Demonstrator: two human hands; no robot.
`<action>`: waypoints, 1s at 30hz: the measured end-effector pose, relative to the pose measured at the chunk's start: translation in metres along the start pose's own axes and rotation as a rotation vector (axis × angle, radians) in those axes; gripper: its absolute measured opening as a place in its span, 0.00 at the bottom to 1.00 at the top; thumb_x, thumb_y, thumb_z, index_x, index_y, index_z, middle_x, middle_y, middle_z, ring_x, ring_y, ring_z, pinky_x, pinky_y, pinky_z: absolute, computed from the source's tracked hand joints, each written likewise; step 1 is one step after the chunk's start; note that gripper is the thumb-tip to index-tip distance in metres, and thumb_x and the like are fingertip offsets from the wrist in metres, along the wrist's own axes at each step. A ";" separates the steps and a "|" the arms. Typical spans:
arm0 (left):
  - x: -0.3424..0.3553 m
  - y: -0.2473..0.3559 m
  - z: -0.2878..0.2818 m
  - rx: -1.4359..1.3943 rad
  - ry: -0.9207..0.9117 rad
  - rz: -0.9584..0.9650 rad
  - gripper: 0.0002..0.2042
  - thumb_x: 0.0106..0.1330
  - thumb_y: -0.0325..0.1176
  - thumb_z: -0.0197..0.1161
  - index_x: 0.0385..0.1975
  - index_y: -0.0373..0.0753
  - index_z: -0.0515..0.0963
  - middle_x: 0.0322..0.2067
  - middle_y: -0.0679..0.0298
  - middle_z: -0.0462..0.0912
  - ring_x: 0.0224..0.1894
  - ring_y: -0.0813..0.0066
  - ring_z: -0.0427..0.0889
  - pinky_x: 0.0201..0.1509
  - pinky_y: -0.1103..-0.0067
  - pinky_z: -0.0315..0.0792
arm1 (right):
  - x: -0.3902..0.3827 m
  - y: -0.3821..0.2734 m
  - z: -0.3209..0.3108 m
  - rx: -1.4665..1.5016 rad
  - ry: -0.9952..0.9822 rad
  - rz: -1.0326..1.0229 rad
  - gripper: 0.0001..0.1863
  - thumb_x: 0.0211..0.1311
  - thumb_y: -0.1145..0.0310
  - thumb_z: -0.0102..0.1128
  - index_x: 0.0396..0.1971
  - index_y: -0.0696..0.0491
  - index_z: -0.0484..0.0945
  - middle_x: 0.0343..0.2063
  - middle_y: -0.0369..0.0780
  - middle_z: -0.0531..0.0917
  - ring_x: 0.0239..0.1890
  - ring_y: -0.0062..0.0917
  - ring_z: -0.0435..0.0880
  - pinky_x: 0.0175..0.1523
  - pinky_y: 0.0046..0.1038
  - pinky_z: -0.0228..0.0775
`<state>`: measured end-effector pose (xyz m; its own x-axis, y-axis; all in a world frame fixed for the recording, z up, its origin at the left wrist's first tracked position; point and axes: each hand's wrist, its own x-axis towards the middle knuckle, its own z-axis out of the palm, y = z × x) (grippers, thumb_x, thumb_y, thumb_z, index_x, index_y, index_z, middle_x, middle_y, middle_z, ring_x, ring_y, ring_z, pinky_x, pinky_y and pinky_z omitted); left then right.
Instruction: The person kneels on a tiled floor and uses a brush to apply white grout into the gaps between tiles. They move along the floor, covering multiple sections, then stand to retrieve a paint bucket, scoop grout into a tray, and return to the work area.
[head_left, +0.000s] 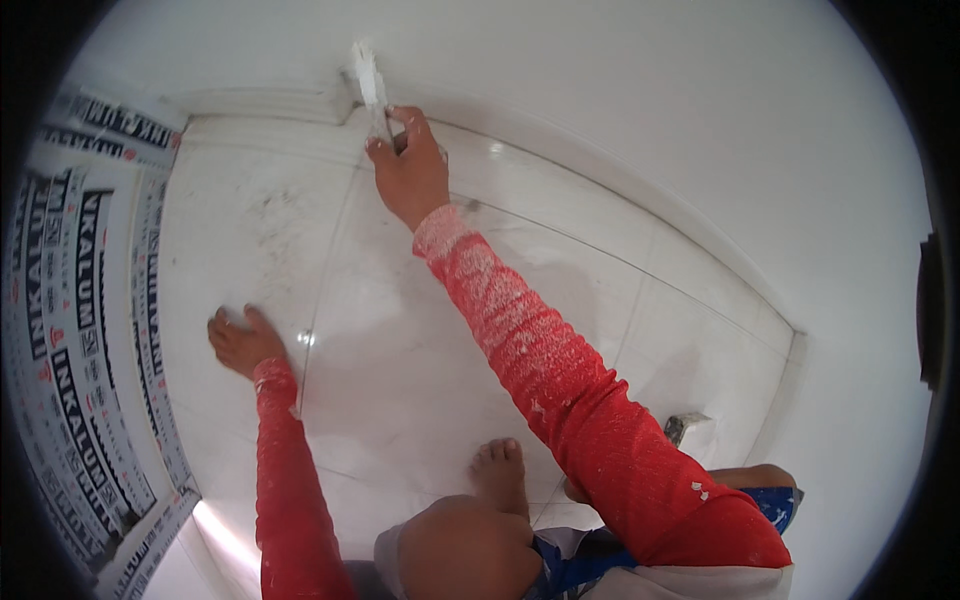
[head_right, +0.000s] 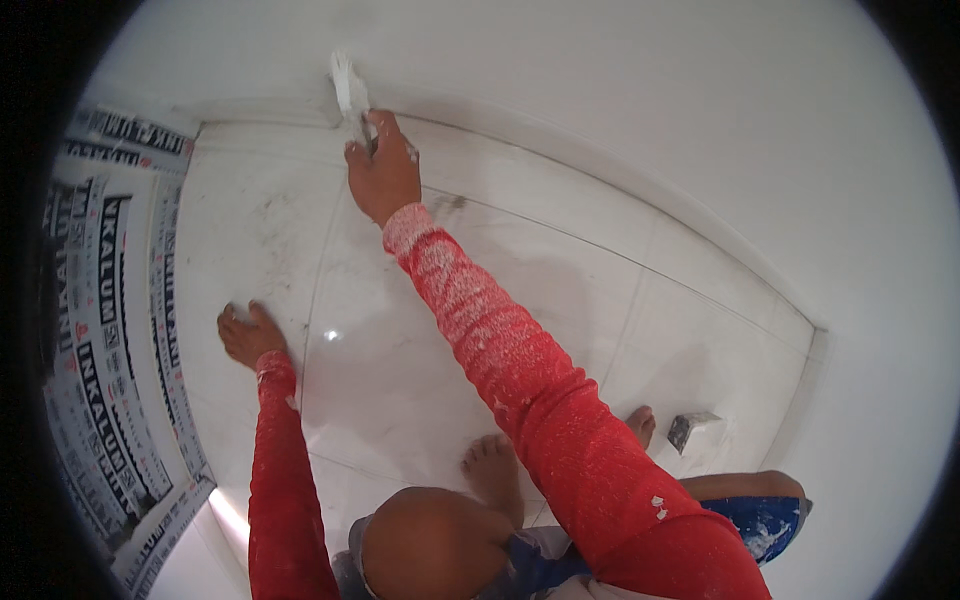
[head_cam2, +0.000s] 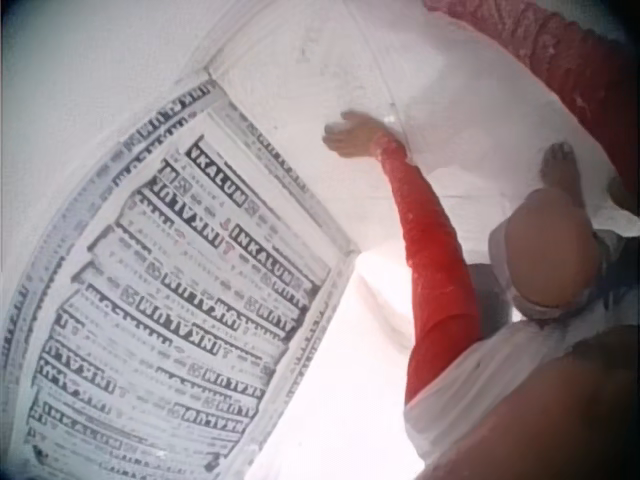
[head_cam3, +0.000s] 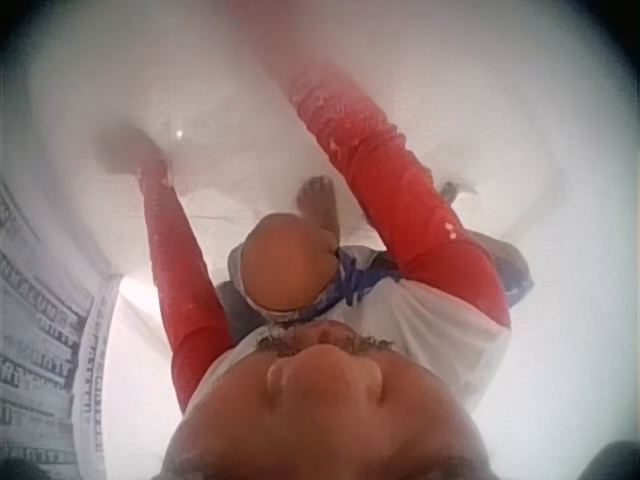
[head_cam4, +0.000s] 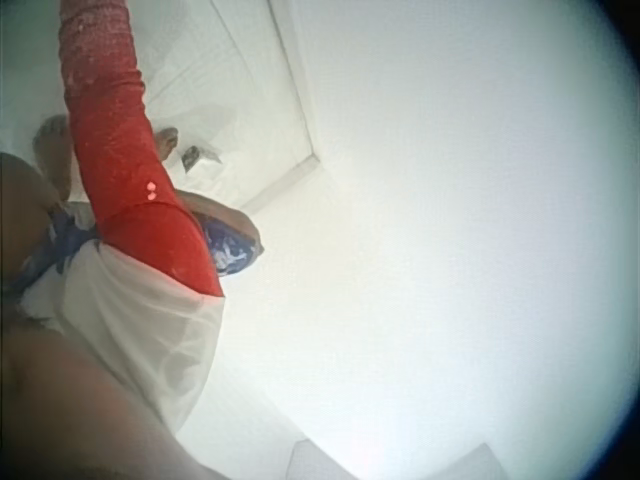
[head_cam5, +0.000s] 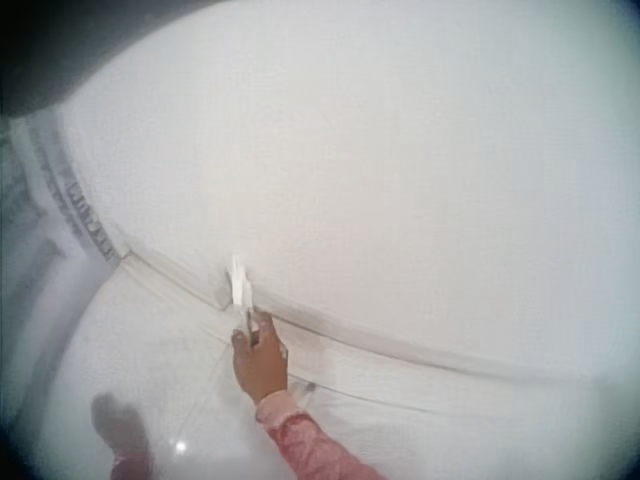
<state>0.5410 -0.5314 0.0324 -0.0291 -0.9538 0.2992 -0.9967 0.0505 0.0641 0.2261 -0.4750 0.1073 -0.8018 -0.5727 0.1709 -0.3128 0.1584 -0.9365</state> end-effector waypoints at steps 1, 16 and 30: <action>-0.001 0.000 0.001 -0.003 0.015 0.026 0.25 0.67 0.48 0.56 0.57 0.36 0.72 0.60 0.52 0.71 0.65 0.56 0.67 0.66 0.61 0.61 | -0.005 0.003 -0.015 0.020 -0.015 0.072 0.21 0.57 0.71 0.64 0.52 0.53 0.72 0.20 0.35 0.75 0.19 0.19 0.73 0.24 0.26 0.67; 0.003 -0.023 0.033 0.061 0.082 0.092 0.27 0.69 0.55 0.52 0.56 0.39 0.73 0.57 0.57 0.75 0.60 0.57 0.72 0.62 0.62 0.67 | -0.132 0.103 -0.459 0.195 0.386 0.560 0.22 0.61 0.73 0.62 0.56 0.52 0.71 0.25 0.32 0.75 0.18 0.13 0.71 0.16 0.17 0.60; 0.012 -0.034 0.044 0.041 0.105 0.121 0.27 0.67 0.56 0.56 0.54 0.38 0.77 0.52 0.55 0.80 0.55 0.55 0.78 0.59 0.64 0.71 | -0.290 -0.046 -0.693 -0.546 -0.068 1.342 0.13 0.65 0.66 0.54 0.28 0.61 0.78 0.21 0.47 0.82 0.10 0.22 0.72 0.15 0.26 0.64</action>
<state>0.5712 -0.5582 -0.0082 -0.1427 -0.9053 0.4001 -0.9888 0.1484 -0.0168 0.1199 0.2416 0.3128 -0.6207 0.2170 -0.7534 0.4761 0.8678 -0.1423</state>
